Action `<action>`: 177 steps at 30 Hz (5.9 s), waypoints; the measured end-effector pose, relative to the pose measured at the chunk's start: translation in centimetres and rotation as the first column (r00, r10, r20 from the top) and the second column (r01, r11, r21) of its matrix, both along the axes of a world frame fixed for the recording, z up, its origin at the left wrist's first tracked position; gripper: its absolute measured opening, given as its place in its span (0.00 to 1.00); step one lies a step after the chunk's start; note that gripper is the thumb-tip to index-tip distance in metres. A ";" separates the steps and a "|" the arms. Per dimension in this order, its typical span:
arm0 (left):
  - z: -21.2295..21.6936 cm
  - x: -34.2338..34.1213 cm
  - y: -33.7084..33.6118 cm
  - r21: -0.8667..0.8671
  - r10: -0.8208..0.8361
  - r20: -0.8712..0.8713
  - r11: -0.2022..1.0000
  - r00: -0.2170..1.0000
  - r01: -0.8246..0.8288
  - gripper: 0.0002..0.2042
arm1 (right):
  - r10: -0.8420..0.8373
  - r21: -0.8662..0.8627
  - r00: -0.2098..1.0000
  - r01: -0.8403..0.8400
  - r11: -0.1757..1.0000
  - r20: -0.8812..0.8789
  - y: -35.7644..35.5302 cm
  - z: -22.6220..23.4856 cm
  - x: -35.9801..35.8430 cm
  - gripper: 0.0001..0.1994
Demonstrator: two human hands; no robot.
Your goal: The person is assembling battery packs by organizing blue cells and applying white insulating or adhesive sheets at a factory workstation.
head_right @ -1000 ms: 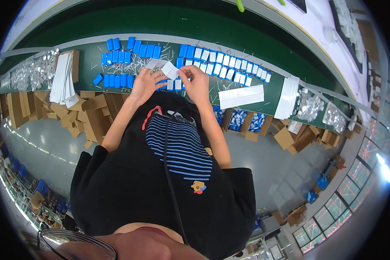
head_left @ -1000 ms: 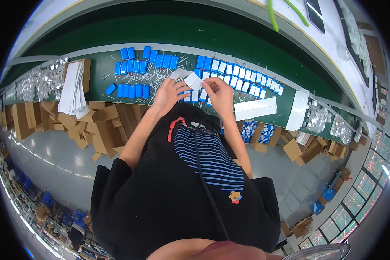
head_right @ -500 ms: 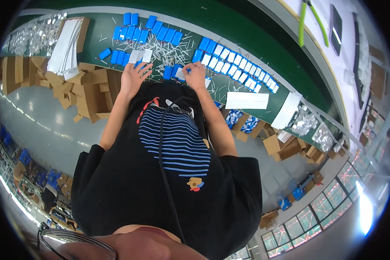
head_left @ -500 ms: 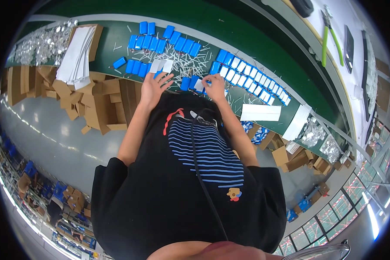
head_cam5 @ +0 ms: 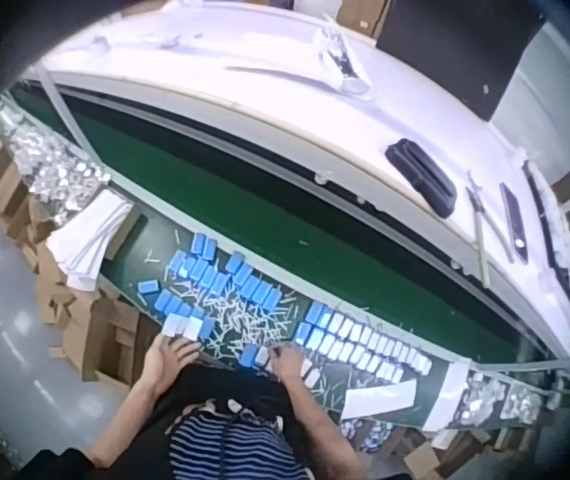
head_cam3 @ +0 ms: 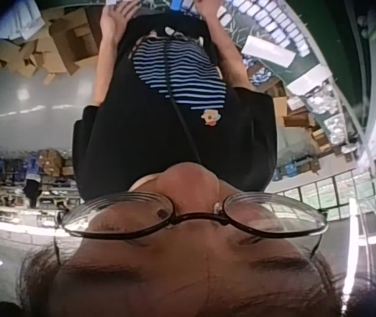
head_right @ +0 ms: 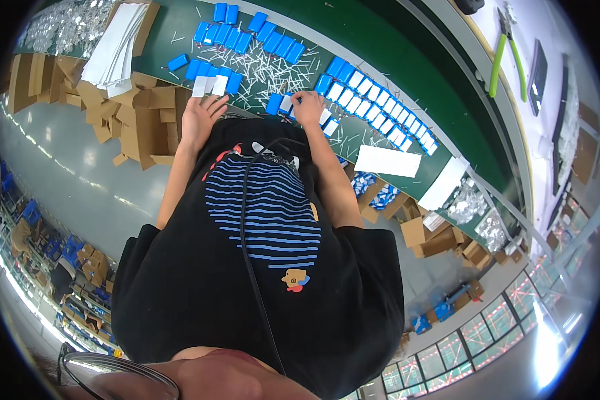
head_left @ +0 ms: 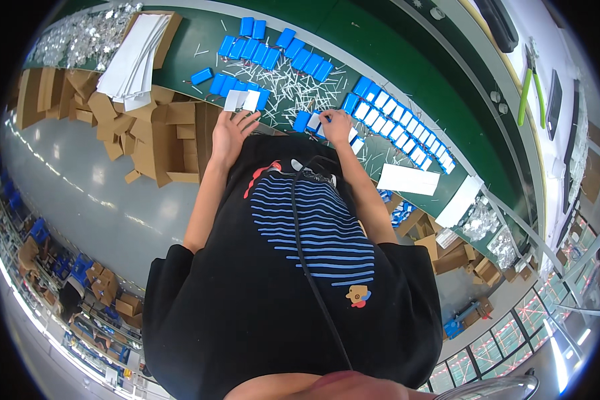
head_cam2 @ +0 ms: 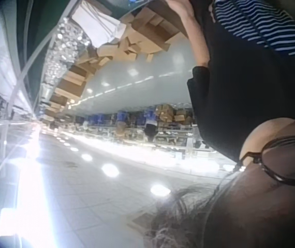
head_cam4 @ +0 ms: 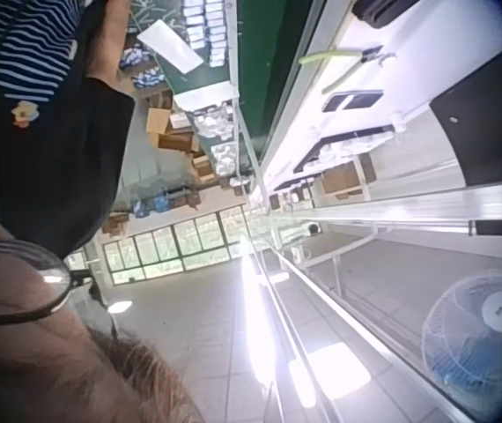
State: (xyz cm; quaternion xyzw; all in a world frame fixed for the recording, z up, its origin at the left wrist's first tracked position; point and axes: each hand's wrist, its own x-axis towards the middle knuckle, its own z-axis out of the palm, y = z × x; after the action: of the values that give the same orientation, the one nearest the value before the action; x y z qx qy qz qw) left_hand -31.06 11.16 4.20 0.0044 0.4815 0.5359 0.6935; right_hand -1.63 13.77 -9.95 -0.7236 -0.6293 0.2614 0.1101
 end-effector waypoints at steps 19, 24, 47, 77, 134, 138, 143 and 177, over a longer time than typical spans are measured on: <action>0.6 0.2 0.1 -0.028 -0.036 -0.081 0.999 0.996 0.034 0.22 | -0.199 0.164 0.980 0.199 0.966 -0.021 0.6 3.6 -1.6 0.09; 0.9 0.9 0.9 -0.032 -0.105 -0.071 0.994 0.992 0.103 0.22 | -0.126 -0.105 0.991 0.121 0.987 -0.049 1.5 2.7 -1.3 0.09; 0.0 -2.3 -0.4 -0.027 -0.189 -0.071 0.982 0.979 0.188 0.25 | 0.247 0.182 0.920 -0.198 0.963 -0.305 1.9 5.1 -3.0 0.05; -0.5 -2.0 -2.1 0.028 -0.244 -0.061 0.969 0.968 0.246 0.26 | 0.223 0.107 0.973 -0.229 0.968 0.060 0.3 0.9 -3.4 0.05; 1.2 1.9 -0.8 -0.010 -0.342 -0.100 0.939 0.934 0.343 0.23 | 0.169 0.042 0.986 -0.169 0.985 0.017 7.0 1.1 9.5 0.06; 1.5 2.3 -0.8 -0.036 -0.343 -0.104 0.939 0.934 0.341 0.23 | 0.176 0.022 0.984 -0.176 0.984 -0.012 7.2 0.6 9.4 0.06; 2.0 2.9 -0.6 -0.067 -0.359 -0.132 0.933 0.924 0.353 0.23 | 0.108 -0.005 0.993 -0.109 0.994 -0.051 7.3 0.0 9.7 0.06; 1.8 4.0 1.0 -0.071 -0.458 -0.202 0.888 0.866 0.454 0.23 | -0.117 0.377 0.989 0.074 0.923 0.093 7.1 1.8 7.9 0.11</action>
State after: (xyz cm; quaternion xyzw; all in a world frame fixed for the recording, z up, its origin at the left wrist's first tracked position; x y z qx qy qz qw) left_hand -27.11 12.20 6.01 0.1682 0.5438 0.3483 0.7447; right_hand 6.24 20.86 -8.16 -0.7330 -0.6366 0.0902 0.2221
